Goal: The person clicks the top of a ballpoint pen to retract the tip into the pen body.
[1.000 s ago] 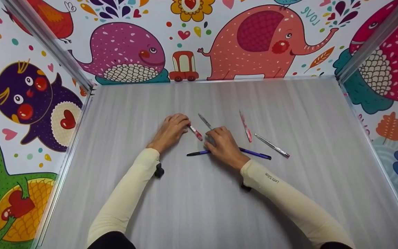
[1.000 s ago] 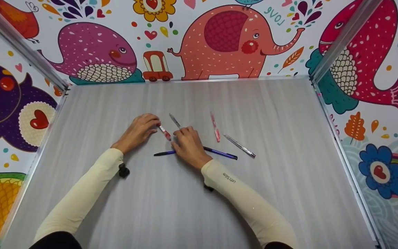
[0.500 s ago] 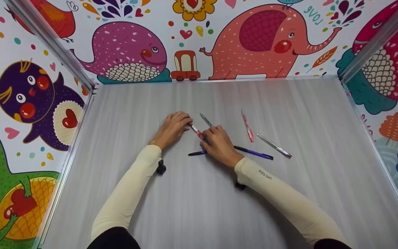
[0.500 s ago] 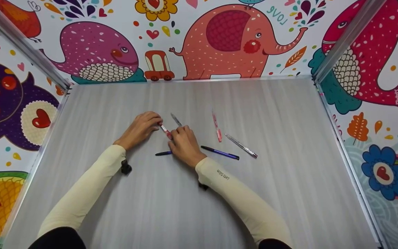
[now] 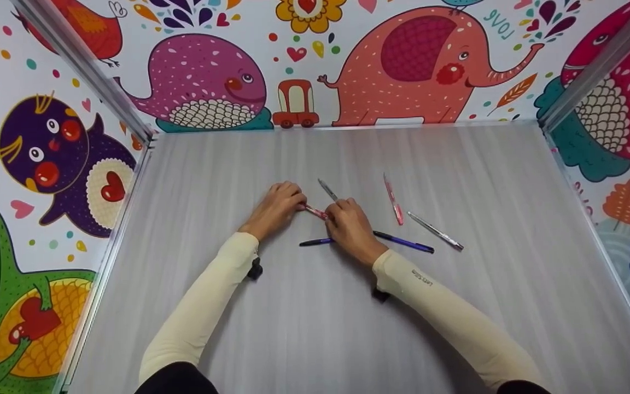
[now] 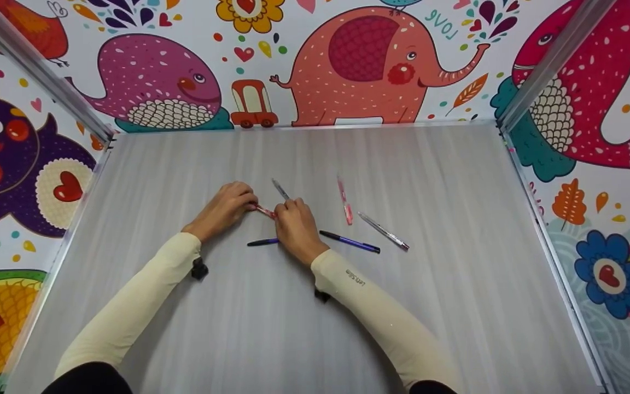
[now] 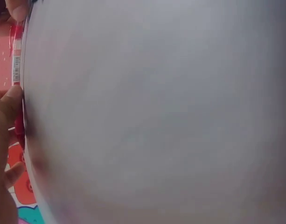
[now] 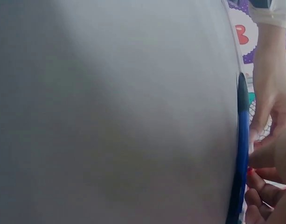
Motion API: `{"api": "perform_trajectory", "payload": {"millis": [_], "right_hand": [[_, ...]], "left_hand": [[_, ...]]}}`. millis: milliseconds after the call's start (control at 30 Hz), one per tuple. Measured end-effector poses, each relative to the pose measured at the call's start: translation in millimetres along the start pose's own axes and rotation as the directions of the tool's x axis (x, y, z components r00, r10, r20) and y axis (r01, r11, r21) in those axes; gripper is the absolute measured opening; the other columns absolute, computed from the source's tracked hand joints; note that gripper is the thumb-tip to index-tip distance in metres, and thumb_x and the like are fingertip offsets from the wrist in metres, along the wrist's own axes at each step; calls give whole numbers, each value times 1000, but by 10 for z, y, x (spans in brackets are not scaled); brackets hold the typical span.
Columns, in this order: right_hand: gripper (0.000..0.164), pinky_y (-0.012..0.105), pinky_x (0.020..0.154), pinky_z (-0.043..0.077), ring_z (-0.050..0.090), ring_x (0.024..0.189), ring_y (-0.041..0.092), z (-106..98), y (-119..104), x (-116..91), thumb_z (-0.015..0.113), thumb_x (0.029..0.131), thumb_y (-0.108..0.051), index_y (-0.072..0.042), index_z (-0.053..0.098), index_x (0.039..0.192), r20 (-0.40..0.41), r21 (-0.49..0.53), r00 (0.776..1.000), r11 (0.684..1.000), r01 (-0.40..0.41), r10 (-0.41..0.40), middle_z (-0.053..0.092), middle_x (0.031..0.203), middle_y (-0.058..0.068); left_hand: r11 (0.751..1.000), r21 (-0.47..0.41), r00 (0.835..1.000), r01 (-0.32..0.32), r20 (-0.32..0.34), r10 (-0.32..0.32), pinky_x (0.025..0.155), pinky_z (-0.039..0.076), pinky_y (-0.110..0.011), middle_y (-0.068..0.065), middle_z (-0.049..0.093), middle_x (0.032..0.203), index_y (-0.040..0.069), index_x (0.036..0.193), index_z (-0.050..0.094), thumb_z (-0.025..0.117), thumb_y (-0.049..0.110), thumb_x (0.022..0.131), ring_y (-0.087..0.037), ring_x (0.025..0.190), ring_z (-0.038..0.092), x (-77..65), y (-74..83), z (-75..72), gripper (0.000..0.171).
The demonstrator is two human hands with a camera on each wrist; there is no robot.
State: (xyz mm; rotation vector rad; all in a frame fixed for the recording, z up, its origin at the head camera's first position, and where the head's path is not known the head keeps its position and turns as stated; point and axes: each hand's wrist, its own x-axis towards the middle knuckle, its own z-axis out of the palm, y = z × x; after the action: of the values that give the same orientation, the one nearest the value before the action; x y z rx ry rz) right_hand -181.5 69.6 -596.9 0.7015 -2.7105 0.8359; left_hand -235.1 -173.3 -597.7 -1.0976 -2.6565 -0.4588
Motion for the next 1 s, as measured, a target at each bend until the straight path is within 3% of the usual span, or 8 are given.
{"api": "perform_trajectory", "payload": {"millis": [333,567,733,1000], "right_hand": [[11,47,94,56,62,107,32,-423,112,-116,77,100,3,-3,78,110,12,198,998,978,-58,57,72,110,12],[10,50,97,56,65,109,33,-749,137,-155,77,101,4,-2,77,109,-24,254,999,967,-25,32,73,110,13],[11,49,88,57,68,103,31,-901,139,-211,78,100,2,-2,77,110,-96,281,995,959,40,-14,74,108,11],[16,48,87,57,68,101,26,-1080,96,-256,79,101,-1,-2,76,117,-159,419,986,908,21,51,77,110,10]], "left_hand": [[996,-88,999,-5,-51,1,110,52,-51,-8,74,108,5,109,80,74,17,106,-28,109,66,-38,365,-103,14],[970,-244,992,11,-123,-42,97,57,-52,-8,76,101,3,108,80,81,10,101,-28,100,66,-42,697,-110,10],[914,-394,984,96,-102,-147,87,57,-46,-9,77,101,1,107,80,81,6,100,-28,99,67,-24,948,-140,8],[766,-599,958,233,8,-286,93,59,-48,-11,80,107,0,110,80,80,2,100,-29,105,72,19,1264,-161,10]]}}
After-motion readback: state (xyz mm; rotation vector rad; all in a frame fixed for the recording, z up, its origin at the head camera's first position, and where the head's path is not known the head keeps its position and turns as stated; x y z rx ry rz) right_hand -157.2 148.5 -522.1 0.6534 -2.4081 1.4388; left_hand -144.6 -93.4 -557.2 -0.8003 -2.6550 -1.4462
